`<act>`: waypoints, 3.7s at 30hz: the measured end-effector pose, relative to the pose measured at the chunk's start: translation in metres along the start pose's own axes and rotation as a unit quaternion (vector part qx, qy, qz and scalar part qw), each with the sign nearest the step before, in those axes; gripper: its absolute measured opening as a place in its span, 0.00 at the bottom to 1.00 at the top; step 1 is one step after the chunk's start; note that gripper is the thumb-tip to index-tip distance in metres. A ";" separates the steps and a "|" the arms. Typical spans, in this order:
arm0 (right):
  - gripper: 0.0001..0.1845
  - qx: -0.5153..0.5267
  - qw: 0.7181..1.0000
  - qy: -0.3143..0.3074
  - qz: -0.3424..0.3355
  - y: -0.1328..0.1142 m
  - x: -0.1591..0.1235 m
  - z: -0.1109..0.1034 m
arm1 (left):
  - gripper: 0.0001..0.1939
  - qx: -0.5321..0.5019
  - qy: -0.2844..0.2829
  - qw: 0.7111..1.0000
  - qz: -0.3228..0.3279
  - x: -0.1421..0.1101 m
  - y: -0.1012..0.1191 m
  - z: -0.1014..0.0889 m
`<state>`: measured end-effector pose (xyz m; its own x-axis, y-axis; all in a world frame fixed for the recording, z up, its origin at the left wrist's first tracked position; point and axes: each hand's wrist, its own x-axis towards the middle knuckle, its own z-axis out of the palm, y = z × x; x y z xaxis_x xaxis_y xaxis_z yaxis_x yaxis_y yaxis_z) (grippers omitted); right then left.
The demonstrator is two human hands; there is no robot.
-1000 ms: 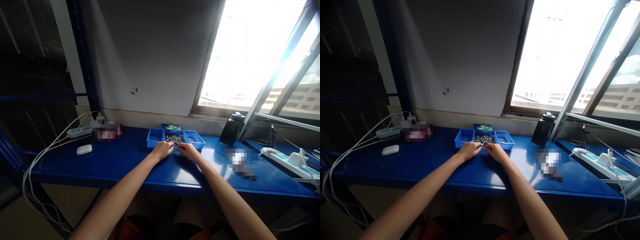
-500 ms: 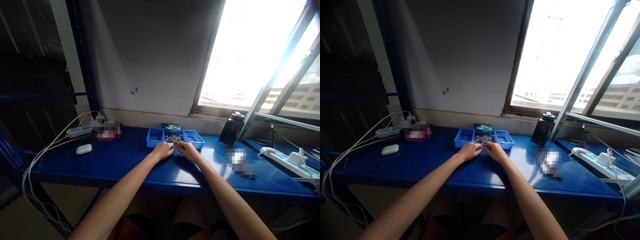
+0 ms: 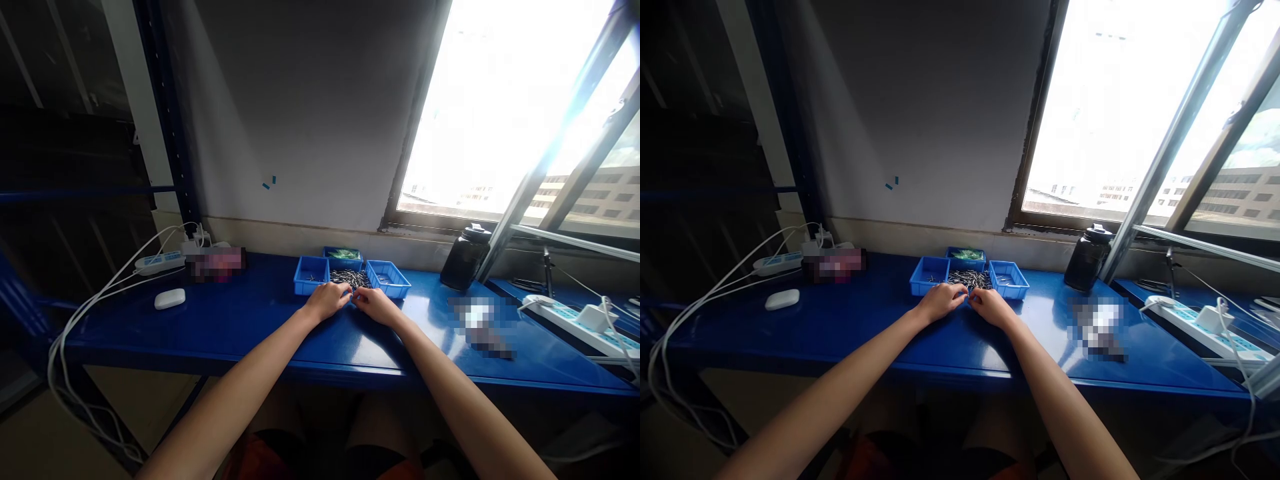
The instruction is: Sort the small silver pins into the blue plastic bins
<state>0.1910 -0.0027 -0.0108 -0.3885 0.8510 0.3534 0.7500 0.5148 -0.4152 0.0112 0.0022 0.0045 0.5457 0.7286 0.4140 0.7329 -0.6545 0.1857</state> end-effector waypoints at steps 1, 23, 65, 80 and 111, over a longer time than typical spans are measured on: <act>0.10 0.001 1.000 -0.001 0.001 0.000 0.000 0.000 | 0.13 0.004 0.004 1.000 0.011 0.000 0.000 0.000; 0.09 -0.006 1.000 0.007 -0.017 0.000 -0.001 -0.002 | 0.13 0.048 -0.021 0.997 0.058 -0.003 0.008 -0.010; 0.13 0.036 0.999 0.002 0.016 0.001 0.001 -0.004 | 0.12 0.043 -0.059 0.997 -0.019 -0.004 0.003 -0.007; 0.16 0.047 0.999 -0.025 -0.003 0.000 -0.002 -0.003 | 0.17 0.033 -0.010 0.999 0.002 -0.003 0.006 -0.008; 0.15 -0.007 1.000 0.018 0.000 0.001 0.000 -0.005 | 0.13 0.056 -0.021 0.998 -0.014 -0.003 0.006 -0.010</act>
<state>0.1945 -0.0030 -0.0070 -0.3681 0.8468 0.3840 0.7573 0.5127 -0.4046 0.0103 -0.0059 0.0130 0.5388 0.7555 0.3727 0.7876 -0.6087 0.0955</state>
